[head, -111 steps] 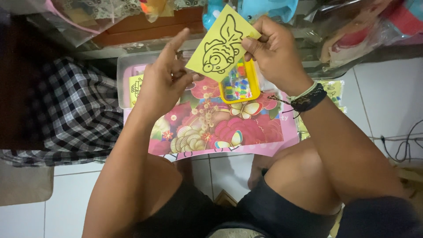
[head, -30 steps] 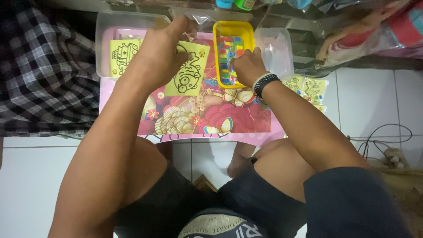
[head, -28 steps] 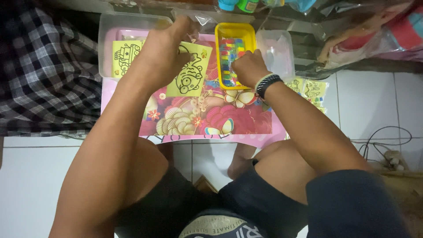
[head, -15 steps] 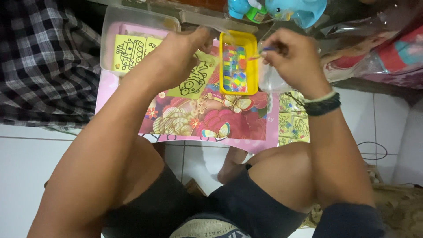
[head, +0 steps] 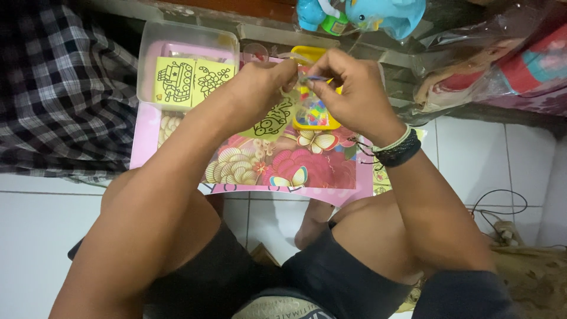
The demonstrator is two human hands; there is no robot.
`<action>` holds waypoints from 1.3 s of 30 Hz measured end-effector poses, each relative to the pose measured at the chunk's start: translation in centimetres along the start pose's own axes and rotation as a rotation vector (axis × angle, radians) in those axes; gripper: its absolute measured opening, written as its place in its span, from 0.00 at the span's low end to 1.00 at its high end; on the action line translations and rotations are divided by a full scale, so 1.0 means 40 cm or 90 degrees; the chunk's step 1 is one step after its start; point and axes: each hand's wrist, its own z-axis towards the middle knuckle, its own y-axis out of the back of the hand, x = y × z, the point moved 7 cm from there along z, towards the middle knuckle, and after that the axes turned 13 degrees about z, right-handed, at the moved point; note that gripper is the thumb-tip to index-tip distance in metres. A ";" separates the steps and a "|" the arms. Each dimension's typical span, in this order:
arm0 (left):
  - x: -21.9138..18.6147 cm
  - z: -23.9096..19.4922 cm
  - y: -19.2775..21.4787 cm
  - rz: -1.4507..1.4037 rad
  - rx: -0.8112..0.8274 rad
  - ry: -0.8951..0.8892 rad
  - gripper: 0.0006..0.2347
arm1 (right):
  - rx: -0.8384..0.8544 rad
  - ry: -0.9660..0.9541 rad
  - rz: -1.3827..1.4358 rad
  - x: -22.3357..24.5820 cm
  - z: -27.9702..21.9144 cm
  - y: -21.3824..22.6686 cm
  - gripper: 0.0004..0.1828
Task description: The person sits on the floor and packs small, yellow, cartoon-themed sticker sheets into clear plastic bags. They pick up each sheet, place it inside a bag, and then set the packaged item aside on the floor.
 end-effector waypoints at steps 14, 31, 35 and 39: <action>0.002 0.000 -0.017 -0.030 -0.018 -0.059 0.12 | -0.038 -0.015 -0.004 -0.009 0.004 -0.006 0.08; 0.006 -0.002 -0.027 -0.012 0.020 -0.029 0.14 | 0.128 -0.043 -0.019 -0.035 -0.005 -0.063 0.05; -0.006 -0.004 -0.015 -0.024 -0.010 -0.048 0.12 | 0.140 -0.056 -0.001 -0.042 -0.005 -0.068 0.03; 0.008 -0.001 -0.015 0.003 0.010 -0.006 0.11 | 0.117 -0.018 -0.023 -0.028 -0.002 -0.055 0.06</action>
